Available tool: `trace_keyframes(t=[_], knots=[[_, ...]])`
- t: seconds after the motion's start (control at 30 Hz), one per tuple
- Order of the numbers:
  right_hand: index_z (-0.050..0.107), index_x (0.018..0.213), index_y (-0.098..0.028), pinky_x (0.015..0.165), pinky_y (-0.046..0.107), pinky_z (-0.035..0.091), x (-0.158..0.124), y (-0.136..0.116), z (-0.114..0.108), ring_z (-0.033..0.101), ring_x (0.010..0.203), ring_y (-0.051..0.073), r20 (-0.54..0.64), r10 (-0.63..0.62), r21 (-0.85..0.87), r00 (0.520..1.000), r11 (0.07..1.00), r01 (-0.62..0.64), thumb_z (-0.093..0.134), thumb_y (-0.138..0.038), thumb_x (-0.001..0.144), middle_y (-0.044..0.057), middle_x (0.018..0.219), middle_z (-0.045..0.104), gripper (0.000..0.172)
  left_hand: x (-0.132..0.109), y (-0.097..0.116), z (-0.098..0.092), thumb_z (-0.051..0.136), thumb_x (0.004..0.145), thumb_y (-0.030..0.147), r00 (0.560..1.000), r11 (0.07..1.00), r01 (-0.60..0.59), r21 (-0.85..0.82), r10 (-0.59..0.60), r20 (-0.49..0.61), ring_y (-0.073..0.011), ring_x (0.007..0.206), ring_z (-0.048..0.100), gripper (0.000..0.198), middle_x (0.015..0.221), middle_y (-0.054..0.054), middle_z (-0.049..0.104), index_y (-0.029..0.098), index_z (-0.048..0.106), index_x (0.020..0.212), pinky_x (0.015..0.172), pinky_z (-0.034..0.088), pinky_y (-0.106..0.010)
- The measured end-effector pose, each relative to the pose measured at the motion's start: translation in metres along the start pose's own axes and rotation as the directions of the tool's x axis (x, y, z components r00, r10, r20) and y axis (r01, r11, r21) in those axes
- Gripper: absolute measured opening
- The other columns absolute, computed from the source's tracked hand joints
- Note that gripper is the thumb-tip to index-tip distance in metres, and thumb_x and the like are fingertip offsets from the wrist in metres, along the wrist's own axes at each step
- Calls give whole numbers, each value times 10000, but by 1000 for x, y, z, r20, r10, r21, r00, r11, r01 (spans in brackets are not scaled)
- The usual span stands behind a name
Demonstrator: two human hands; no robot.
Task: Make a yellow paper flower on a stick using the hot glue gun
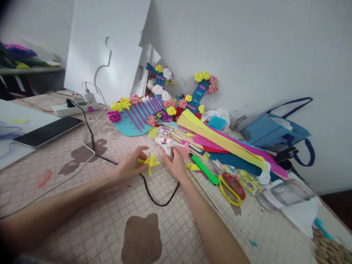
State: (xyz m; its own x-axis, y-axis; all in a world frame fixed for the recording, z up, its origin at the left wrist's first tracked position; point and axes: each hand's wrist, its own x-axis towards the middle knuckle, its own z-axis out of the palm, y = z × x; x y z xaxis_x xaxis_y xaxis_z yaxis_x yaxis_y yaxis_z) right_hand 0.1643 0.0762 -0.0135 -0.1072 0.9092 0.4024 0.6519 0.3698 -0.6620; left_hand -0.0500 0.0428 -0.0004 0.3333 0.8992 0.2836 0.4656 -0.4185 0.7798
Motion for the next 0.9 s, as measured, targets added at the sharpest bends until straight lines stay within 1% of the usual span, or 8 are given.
trace_keyframes(t=[0.17,0.37,0.67,0.8,0.9], knots=[[612,1001,-150,767,378,492,1,-1,-1,620,863,248,8,-3,-3,1000,1000,3,528,-359,814,109,960,671,293,1,0,0,537,758,212,1000,1000,13,8,-13,8,-184,844,638,503,920,-44,619,184,377,1234,652,530,-273],[563,1086,-148,762,378,492,0,-1,0,610,892,246,-16,7,-3,1000,1000,-7,526,-371,816,122,1014,654,352,1,1,-1,537,762,207,1000,1000,7,8,-7,19,-175,826,635,507,904,-36,620,185,371,1241,659,529,-271],[589,1004,-156,729,369,489,3,0,-1,603,833,236,-48,0,-42,999,999,-2,528,-355,800,103,931,659,292,-2,0,-1,533,775,210,999,1000,-7,-10,7,33,-162,796,642,507,918,-36,625,190,369,1254,673,531,-277],[603,973,-157,757,380,481,3,-3,-2,596,839,242,-24,-35,-76,999,997,33,526,-306,791,94,887,655,247,-1,0,-1,532,769,205,1000,1000,-11,-11,11,25,-168,804,644,501,909,-35,627,191,376,1245,666,530,-278],[598,978,-159,804,398,469,2,-5,-4,588,890,254,-22,-59,-93,998,994,56,509,-298,807,105,923,648,238,-1,0,-1,536,759,205,1000,1000,-3,-1,3,17,-178,825,642,503,909,-42,630,186,385,1238,665,529,-282]])
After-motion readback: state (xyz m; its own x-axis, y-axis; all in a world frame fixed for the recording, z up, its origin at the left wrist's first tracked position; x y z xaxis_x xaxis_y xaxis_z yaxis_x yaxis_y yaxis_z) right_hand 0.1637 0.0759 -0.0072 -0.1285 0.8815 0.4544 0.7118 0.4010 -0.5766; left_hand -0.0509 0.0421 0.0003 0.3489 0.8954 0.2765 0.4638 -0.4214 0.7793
